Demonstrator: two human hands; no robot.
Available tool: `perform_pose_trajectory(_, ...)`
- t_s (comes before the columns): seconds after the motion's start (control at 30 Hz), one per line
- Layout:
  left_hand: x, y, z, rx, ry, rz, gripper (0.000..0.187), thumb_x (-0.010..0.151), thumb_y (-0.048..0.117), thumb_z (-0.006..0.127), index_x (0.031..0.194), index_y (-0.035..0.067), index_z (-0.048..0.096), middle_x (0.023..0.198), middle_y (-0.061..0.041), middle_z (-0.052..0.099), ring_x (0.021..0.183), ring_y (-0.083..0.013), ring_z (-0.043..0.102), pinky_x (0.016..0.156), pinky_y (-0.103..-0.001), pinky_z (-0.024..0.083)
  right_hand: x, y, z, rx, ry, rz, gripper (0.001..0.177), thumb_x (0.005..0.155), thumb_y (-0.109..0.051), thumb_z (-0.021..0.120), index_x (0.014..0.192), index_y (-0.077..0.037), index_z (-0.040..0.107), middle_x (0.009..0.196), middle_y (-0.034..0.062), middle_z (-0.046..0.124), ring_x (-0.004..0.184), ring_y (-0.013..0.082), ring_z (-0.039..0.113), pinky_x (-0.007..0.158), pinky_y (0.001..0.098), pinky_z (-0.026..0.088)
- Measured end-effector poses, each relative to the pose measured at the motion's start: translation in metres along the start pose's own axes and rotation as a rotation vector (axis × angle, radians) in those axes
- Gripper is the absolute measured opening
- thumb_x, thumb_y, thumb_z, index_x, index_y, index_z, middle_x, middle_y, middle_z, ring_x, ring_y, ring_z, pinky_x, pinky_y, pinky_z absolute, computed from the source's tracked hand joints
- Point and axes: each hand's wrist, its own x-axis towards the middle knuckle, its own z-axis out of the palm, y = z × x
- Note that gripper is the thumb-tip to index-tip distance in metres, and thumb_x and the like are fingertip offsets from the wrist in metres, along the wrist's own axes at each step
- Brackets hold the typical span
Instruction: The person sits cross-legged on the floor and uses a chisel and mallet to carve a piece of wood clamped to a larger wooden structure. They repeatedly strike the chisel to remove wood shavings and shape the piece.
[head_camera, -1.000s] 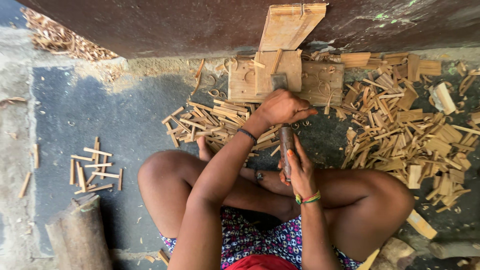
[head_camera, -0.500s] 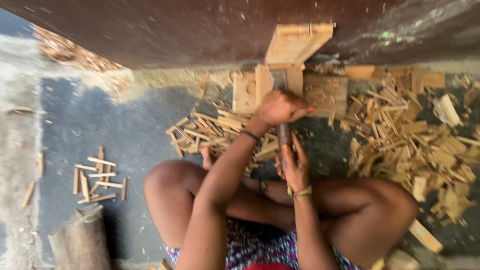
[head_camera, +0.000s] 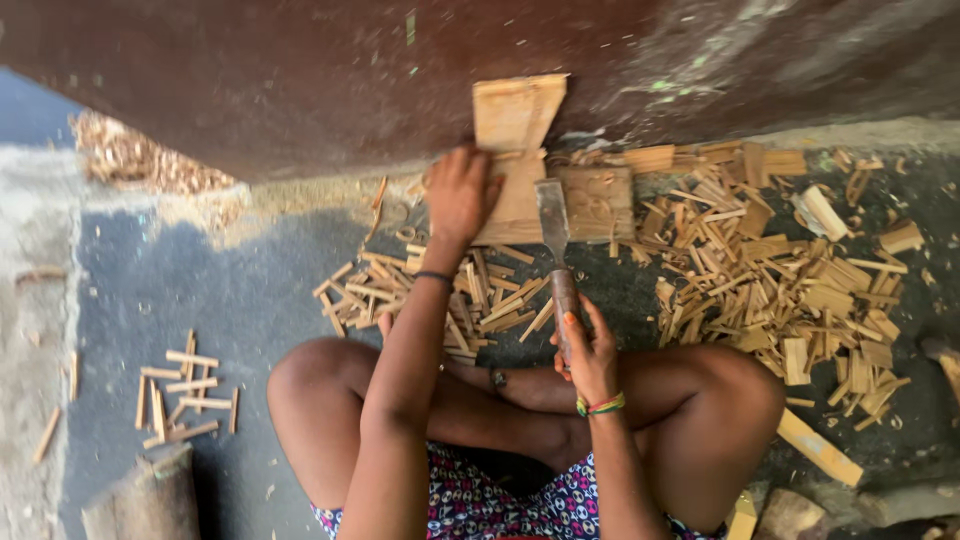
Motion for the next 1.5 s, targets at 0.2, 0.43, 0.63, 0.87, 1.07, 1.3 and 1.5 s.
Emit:
perform_pose_trajectory(0.2, 0.01, 0.003, 0.005, 0.189, -0.154, -0.178, 0.031, 0.087, 0.041, 0.076, 0.105, 0.015, 0.072, 0.098, -0.009, 0.065, 0.091, -0.0266, 0.061, 0.083, -0.045, 0.044, 0.0, -0.01, -0.021, -0.012, 0.071, -0.014, 0.052, 0.099, -0.033, 0.062, 0.146, -0.015, 0.054, 0.074, 0.0081, 0.066, 0.04, 0.0106, 0.054, 0.032, 0.0236, 0.035)
perform_pose_trajectory(0.43, 0.02, -0.002, 0.013, 0.153, -0.365, -0.231, 0.032, 0.093, 0.044, 0.072, 0.099, 0.013, 0.071, 0.1, -0.011, 0.073, 0.076, -0.0239, 0.07, 0.067, -0.041, 0.053, -0.005, -0.005, -0.027, -0.051, 0.063, 0.002, 0.052, 0.098, -0.031, 0.063, 0.146, -0.014, 0.052, 0.073, 0.0094, 0.066, 0.04, 0.0113, 0.054, 0.031, 0.0247, 0.034)
perform_pose_trajectory(0.63, 0.018, 0.004, 0.012, 0.13, -0.485, -0.194, 0.038, 0.097, 0.045, 0.065, 0.091, 0.008, 0.067, 0.086, -0.014, 0.074, 0.058, -0.0268, 0.07, 0.045, -0.041, 0.055, -0.007, -0.009, -0.021, -0.064, 0.026, 0.001, 0.052, 0.098, -0.03, 0.062, 0.147, -0.014, 0.052, 0.073, 0.0091, 0.066, 0.04, 0.0111, 0.054, 0.031, 0.0245, 0.035)
perform_pose_trajectory(0.87, 0.008, 0.008, 0.033, 0.145, -0.435, -0.273, 0.032, 0.095, 0.038, 0.063, 0.086, 0.008, 0.069, 0.066, -0.016, 0.071, 0.053, -0.0266, 0.07, 0.047, -0.041, 0.056, -0.011, -0.007, -0.023, -0.08, 0.003, -0.03, 0.051, 0.099, -0.029, 0.063, 0.147, -0.014, 0.053, 0.074, 0.0083, 0.066, 0.041, 0.0095, 0.053, 0.032, 0.0233, 0.034)
perform_pose_trajectory(1.07, 0.024, 0.006, 0.043, 0.152, -0.549, -0.396, 0.048, 0.094, 0.055, 0.062, 0.08, 0.01, 0.071, 0.064, -0.011, 0.069, 0.054, -0.0223, 0.069, 0.044, -0.039, 0.053, -0.012, -0.013, -0.021, -0.108, 0.038, -0.008, 0.051, 0.098, -0.03, 0.063, 0.146, -0.015, 0.053, 0.074, 0.0072, 0.067, 0.04, 0.0095, 0.054, 0.032, 0.0228, 0.034)
perform_pose_trajectory(1.3, -0.005, 0.008, 0.004, 0.016, -0.131, -0.35, 0.059, 0.096, 0.07, 0.058, 0.104, 0.012, 0.068, 0.059, -0.003, 0.061, 0.046, -0.0227, 0.061, 0.046, -0.041, 0.048, -0.021, -0.02, -0.017, -0.125, 0.004, -0.043, 0.051, 0.099, -0.03, 0.063, 0.147, -0.013, 0.054, 0.074, 0.0081, 0.066, 0.042, 0.0093, 0.055, 0.033, 0.0224, 0.036)
perform_pose_trajectory(1.5, -0.009, 0.034, -0.017, -0.321, 0.074, 0.07, 0.06, 0.104, 0.072, 0.049, 0.104, 0.012, 0.054, 0.086, -0.009, 0.062, 0.076, -0.0312, 0.062, 0.072, -0.042, 0.053, -0.025, -0.015, -0.014, -0.047, -0.062, 0.011, 0.049, 0.101, -0.03, 0.06, 0.146, -0.012, 0.053, 0.075, 0.0089, 0.066, 0.042, 0.0106, 0.055, 0.032, 0.0231, 0.035)
